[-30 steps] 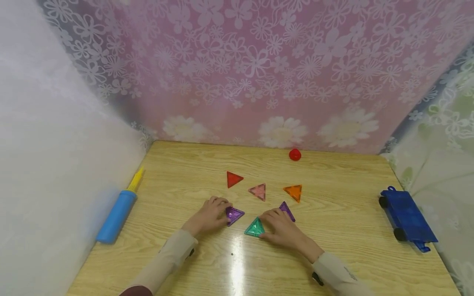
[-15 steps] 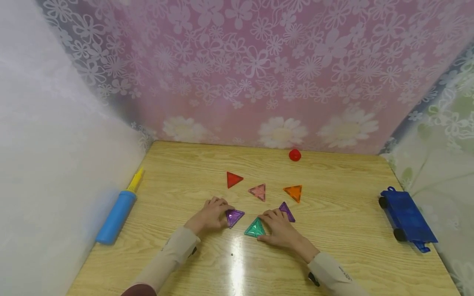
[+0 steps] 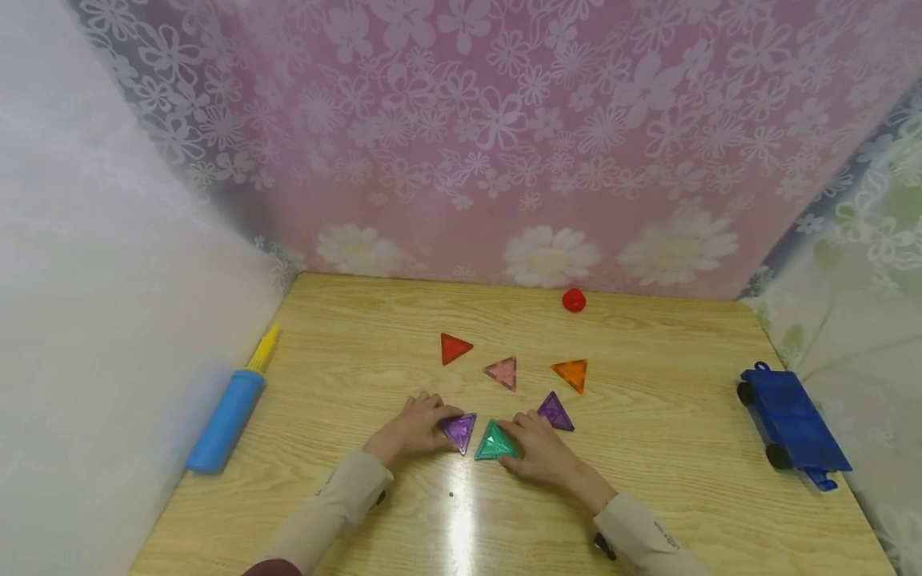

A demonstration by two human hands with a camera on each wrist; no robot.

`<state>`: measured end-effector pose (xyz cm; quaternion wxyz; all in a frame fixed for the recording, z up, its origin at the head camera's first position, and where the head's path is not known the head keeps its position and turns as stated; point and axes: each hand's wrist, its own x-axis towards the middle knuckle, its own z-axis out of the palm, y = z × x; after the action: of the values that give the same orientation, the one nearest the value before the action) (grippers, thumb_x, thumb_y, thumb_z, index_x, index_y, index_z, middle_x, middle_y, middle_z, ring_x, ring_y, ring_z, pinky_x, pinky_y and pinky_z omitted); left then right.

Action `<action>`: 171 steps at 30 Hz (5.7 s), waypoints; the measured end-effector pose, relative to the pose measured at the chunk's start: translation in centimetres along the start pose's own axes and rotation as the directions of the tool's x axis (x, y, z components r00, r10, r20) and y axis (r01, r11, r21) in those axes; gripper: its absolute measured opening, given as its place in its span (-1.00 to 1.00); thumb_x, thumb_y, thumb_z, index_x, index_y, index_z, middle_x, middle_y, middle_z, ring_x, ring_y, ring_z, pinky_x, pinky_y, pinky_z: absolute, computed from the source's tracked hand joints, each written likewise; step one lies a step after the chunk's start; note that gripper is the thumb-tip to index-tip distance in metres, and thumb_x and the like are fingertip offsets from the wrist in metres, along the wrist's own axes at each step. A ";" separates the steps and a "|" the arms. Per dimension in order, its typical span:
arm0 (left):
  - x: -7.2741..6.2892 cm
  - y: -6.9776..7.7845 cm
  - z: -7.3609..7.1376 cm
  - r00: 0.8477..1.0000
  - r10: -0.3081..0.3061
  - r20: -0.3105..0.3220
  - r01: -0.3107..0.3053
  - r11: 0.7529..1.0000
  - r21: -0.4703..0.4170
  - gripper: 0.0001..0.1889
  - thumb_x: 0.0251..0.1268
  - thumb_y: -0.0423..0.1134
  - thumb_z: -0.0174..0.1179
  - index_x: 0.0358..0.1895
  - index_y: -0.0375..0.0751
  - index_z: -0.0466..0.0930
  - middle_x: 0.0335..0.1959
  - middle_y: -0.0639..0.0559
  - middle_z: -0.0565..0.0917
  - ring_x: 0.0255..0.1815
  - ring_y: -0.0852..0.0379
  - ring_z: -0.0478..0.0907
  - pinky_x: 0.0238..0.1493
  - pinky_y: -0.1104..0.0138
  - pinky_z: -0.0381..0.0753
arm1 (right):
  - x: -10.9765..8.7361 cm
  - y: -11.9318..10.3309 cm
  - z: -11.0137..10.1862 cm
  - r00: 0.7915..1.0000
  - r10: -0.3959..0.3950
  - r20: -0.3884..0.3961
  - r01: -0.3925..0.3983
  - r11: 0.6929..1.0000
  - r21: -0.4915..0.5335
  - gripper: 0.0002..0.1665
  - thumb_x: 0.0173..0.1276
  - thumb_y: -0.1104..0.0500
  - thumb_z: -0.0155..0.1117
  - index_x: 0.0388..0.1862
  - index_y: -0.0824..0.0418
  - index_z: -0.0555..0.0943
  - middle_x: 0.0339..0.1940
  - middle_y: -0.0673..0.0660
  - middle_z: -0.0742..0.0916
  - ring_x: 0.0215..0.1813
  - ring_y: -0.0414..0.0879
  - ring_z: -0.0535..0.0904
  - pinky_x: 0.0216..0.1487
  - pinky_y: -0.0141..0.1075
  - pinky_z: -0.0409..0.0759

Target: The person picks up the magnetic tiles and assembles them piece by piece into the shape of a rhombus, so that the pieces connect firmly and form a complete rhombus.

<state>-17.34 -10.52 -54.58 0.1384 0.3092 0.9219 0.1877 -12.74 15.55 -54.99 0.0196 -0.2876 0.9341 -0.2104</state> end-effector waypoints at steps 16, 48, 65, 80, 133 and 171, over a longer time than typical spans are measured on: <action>-0.2 0.6 0.5 0.999 0.041 -0.022 -0.041 0.999 -0.011 -0.46 0.13 0.16 0.27 0.16 0.04 0.55 -0.18 0.15 0.49 -0.19 0.21 0.27 -0.13 0.34 0.24 | 0.4 -0.3 0.3 1.000 0.003 0.023 -0.004 1.000 0.021 -0.41 0.19 0.03 0.35 0.16 0.29 0.55 -0.23 0.01 0.60 -0.24 -0.17 0.30 -0.17 -0.26 0.34; -0.5 0.4 1.2 0.997 0.062 -0.052 -0.065 0.997 -0.049 -0.44 0.06 0.09 0.34 0.12 -0.07 0.55 0.02 0.05 0.54 -0.03 0.14 0.36 -0.01 0.26 0.30 | 0.7 -0.9 0.9 0.997 0.031 0.074 -0.049 0.965 0.256 -0.32 0.25 0.06 0.36 0.26 0.38 0.44 -0.16 0.04 0.49 -0.17 -0.20 0.36 -0.18 -0.37 0.49; -1.6 0.5 1.2 0.997 0.024 -0.072 -0.033 0.992 -0.120 -0.42 0.02 0.08 0.38 0.12 -0.09 0.56 -0.02 0.06 0.58 -0.03 0.12 0.36 0.01 0.19 0.27 | 1.1 -1.2 0.9 0.996 0.033 0.085 -0.058 0.948 0.312 -0.32 0.22 0.06 0.39 0.25 0.36 0.46 -0.15 0.02 0.50 -0.17 -0.21 0.37 -0.13 -0.38 0.49; -2.0 1.1 0.9 0.993 0.016 -0.117 -0.034 0.987 -0.156 -0.41 -0.02 0.08 0.41 0.11 -0.11 0.59 -0.07 0.06 0.57 -0.03 0.11 0.36 0.02 0.17 0.28 | 1.1 -1.2 1.2 0.996 0.021 0.082 -0.046 0.951 0.306 -0.32 0.20 0.09 0.41 0.24 0.36 0.47 -0.15 0.01 0.49 -0.16 -0.21 0.37 -0.12 -0.37 0.48; -2.6 1.9 1.6 0.974 0.044 -0.221 -0.133 0.904 -0.406 -0.41 0.03 -0.23 0.42 0.20 -0.26 0.50 0.15 -0.07 0.58 0.22 -0.05 0.45 0.28 0.08 0.40 | 1.8 -1.5 1.5 0.997 -0.005 0.078 -0.019 0.955 0.295 -0.35 0.18 0.09 0.42 0.22 0.32 0.50 -0.12 0.02 0.52 -0.12 -0.19 0.40 -0.06 -0.33 0.50; -3.8 0.8 1.4 0.979 0.009 -0.205 -0.104 0.884 -0.455 -0.43 0.09 -0.21 0.38 0.22 -0.22 0.50 0.18 -0.07 0.56 0.25 -0.06 0.44 0.29 0.06 0.38 | 3.4 -2.3 0.6 0.998 0.038 0.042 -0.049 0.952 0.301 -0.48 0.36 0.04 0.23 0.21 0.28 0.51 -0.14 -0.01 0.55 -0.19 -0.21 0.39 -0.15 -0.33 0.48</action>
<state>-13.44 -11.92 -54.93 0.1106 0.2740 0.8501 0.4360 -14.29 11.76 -54.37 0.0846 -0.2644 0.8965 -0.3452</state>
